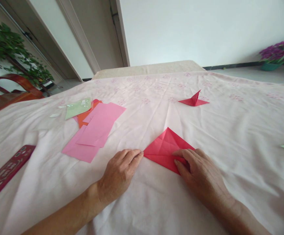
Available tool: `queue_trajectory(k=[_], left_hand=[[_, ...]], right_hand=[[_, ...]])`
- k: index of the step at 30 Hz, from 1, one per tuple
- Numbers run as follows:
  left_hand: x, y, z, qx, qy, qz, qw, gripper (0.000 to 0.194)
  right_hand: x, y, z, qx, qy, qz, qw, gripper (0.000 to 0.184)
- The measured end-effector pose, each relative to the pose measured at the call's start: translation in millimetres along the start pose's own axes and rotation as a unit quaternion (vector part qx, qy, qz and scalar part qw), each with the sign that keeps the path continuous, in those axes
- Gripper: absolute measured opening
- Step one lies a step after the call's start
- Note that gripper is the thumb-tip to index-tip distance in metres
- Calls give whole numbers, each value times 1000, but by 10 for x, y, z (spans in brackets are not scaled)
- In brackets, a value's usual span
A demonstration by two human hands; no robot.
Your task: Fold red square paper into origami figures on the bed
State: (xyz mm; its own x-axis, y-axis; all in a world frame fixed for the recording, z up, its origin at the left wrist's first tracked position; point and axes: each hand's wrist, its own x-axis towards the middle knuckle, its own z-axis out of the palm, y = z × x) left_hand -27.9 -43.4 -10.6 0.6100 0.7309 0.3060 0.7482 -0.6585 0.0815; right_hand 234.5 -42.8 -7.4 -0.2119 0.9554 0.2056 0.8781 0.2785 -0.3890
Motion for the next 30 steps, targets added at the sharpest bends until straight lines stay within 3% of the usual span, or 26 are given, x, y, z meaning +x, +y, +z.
queue_trajectory(k=[18, 30], left_hand=[[-19, 107, -49, 61, -13, 54, 997, 39], [-65, 196, -100, 87, 0, 14, 996, 37]], right_hand=[[30, 27, -44, 25, -41, -35, 998, 20], [34, 21, -32, -2, -15, -33, 999, 17]])
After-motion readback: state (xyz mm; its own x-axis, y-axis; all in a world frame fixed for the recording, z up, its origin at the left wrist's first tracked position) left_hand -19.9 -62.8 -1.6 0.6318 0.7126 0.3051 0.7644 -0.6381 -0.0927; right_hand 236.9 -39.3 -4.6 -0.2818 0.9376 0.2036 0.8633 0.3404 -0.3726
